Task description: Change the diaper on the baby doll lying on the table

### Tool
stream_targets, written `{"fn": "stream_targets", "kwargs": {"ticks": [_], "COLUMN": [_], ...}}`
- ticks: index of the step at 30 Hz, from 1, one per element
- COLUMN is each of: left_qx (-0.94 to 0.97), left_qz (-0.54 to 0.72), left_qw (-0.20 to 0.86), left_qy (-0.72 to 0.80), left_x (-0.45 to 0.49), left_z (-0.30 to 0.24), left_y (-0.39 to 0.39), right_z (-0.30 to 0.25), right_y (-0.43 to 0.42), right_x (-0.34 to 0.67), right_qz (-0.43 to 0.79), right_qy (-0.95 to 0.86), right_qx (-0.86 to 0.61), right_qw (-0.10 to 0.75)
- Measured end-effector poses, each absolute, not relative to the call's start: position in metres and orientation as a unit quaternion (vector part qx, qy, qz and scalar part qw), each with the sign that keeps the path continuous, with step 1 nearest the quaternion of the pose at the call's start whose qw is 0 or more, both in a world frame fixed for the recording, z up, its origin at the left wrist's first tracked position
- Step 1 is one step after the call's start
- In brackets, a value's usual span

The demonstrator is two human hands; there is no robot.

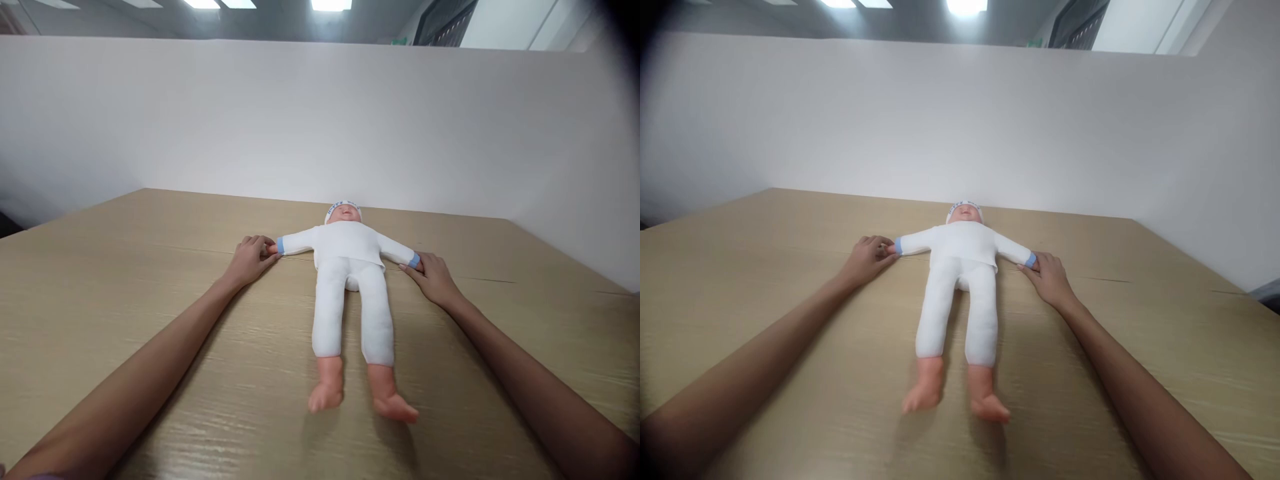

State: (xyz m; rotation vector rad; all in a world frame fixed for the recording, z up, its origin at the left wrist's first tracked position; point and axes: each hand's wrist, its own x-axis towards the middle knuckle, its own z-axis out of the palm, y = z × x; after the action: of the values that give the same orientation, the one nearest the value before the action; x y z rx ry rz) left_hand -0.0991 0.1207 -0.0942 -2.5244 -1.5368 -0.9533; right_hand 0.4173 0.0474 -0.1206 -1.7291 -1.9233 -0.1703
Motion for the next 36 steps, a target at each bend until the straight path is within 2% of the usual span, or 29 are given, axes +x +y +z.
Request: {"fn": "stream_targets", "kwargs": {"ticks": [14,16,19,21,27,36], "left_qx": [-0.792,-0.780,-0.745,-0.721,-0.710,-0.710], "left_qz": [-0.297,-0.307,-0.321,-0.331,-0.326,-0.298], "left_qw": [-0.017,-0.037,-0.057,-0.074,-0.121,-0.113], "left_qy": [-0.533,-0.545,-0.582,-0.605,-0.612,-0.627], "left_x": [-0.093,-0.093,-0.096,-0.098,-0.101,-0.099], "left_z": [-0.086,-0.084,-0.082,-0.081,-0.080,-0.077], "left_y": [0.111,0.110,0.113,0.117,0.119,0.116], "right_z": [-0.123,-0.117,-0.112,-0.111,-0.114,-0.108], "right_y": [0.047,0.046,0.043,0.040,0.037,0.033], "right_x": [0.422,0.425,0.437,0.445,0.452,0.441], "right_qz": [-0.034,0.019,0.130,0.159,0.041,-0.010], "right_qy": [-0.685,-0.694,-0.677,-0.660,-0.704,-0.714], "right_qx": [-0.685,-0.668,-0.637,-0.626,-0.613,-0.617], "right_qw": [0.248,0.268,0.346,0.384,0.356,0.333]}}
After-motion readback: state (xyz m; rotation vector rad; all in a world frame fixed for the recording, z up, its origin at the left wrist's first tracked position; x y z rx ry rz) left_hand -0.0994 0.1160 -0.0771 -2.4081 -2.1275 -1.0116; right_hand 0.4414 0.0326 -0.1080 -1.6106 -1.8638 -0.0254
